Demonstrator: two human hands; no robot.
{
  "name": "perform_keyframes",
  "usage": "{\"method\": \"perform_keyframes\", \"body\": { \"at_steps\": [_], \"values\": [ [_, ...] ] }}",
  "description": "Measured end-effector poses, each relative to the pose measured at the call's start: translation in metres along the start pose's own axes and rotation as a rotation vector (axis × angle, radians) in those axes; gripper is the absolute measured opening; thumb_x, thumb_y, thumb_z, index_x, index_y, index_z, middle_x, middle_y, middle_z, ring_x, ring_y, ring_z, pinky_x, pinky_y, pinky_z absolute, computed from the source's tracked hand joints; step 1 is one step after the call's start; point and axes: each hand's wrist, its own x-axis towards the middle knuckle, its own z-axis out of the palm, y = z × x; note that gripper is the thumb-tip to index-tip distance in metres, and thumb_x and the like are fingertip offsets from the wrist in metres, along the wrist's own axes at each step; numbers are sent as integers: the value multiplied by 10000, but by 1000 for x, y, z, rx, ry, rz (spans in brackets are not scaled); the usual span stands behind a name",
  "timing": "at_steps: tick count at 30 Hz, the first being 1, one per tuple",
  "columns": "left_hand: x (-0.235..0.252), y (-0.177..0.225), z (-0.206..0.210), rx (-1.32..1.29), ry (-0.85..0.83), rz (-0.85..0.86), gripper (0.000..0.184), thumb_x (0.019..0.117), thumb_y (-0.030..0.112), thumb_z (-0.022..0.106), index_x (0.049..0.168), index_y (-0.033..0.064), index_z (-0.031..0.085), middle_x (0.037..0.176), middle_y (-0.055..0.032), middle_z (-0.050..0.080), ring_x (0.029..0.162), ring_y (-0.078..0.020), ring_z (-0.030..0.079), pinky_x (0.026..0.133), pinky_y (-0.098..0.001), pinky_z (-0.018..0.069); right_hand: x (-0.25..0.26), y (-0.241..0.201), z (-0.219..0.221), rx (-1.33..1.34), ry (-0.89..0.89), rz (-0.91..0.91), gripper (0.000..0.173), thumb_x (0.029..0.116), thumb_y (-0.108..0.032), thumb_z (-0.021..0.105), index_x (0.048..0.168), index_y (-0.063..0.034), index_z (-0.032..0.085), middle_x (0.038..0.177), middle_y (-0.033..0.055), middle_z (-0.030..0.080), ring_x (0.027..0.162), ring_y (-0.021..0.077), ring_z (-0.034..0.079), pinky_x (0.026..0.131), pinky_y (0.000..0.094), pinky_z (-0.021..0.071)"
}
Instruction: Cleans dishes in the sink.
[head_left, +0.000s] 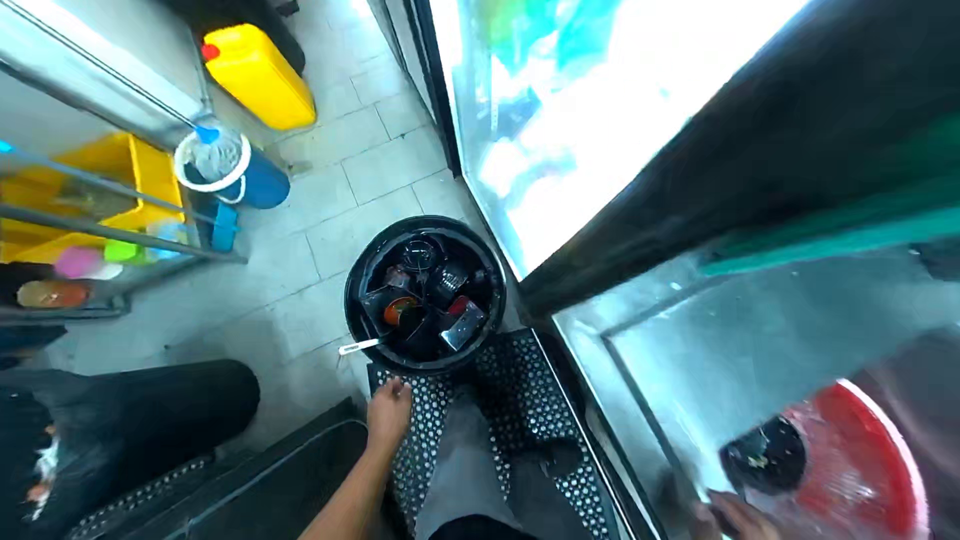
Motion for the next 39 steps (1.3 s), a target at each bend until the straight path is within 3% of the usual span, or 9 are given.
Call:
{"method": "perform_keyframes", "body": {
  "at_steps": [3, 5, 7, 11, 15, 22, 30, 35, 39],
  "values": [
    [95, 13, -12, -56, 160, 17, 584, 1031, 284, 579, 1472, -80, 459, 1433, -334, 513, 1348, -457, 509, 1139, -597, 399, 45, -101, 111, 296, -343, 39, 290, 979, -119, 648, 1160, 108, 663, 1072, 178, 699, 919, 125, 695, 810, 280, 608],
    [156, 15, -18, -63, 222, -39, 699, 1023, 298, 591, 1536, -99, 331, 1515, -357, 410, 1422, -479, 417, 1181, -598, 343, 68, -137, 214, 370, -615, 411, 443, 989, -166, 631, 1356, 71, 556, 1201, 190, 691, 1004, 212, 726, 846, 376, 630],
    [207, 13, -20, -60, 233, -138, 735, 1002, 313, 631, 1530, -100, 330, 1487, -353, 447, 1397, -479, 447, 1157, -612, 364, 86, -143, 323, 397, -737, 795, 617, 1002, -236, 654, 1503, 21, 402, 1369, 224, 602, 1175, 298, 665, 947, 461, 590],
    [248, 13, -18, -154, 223, -233, 725, 954, 205, 684, 1547, 48, 298, 1309, -328, 592, 1167, -501, 616, 965, -674, 489, 89, -125, 474, 203, -598, 1172, 801, 939, -323, 757, 1520, 40, 342, 1387, 292, 542, 1227, 391, 575, 997, 552, 497],
    [231, 17, -23, -117, 259, -111, 720, 933, 164, 709, 1530, 73, 317, 1289, -313, 601, 1093, -498, 644, 906, -679, 505, 92, -119, 517, -42, -525, 1186, 820, 867, -329, 816, 1452, 71, 404, 1349, 289, 572, 1229, 402, 595, 1005, 563, 512],
    [178, -1, -43, -248, 536, 36, 809, 912, 251, 761, 1527, -35, 320, 1477, -318, 459, 1347, -425, 507, 1111, -536, 440, 96, -143, 441, -8, -528, 987, 808, 757, -244, 871, 1408, -18, 448, 1143, 220, 679, 1060, 348, 679, 905, 563, 559],
    [153, 11, -81, -248, 598, 195, 814, 913, 236, 751, 1517, -84, 309, 1465, -348, 443, 1362, -411, 483, 1149, -462, 405, 74, -179, 283, -53, -738, 230, 607, 862, -397, 759, 1317, -32, 593, 1200, 120, 699, 1110, 224, 682, 997, 435, 548],
    [126, 28, -88, -241, 568, 208, 846, 899, 269, 774, 1526, -65, 314, 1488, -333, 443, 1377, -433, 480, 1137, -521, 420, 55, -178, 135, -10, -488, -274, 432, 866, -388, 773, 1113, -51, 663, 1049, 148, 708, 959, 251, 708, 832, 463, 613],
    [124, 37, -86, -30, 447, 264, 751, 933, 292, 732, 1512, -34, 382, 1472, -321, 473, 1362, -458, 491, 1120, -594, 415, 38, -153, 3, -104, -265, -244, 522, 843, -343, 821, 1159, -9, 573, 1056, 192, 685, 1029, 197, 682, 911, 352, 580]
  ]
}}
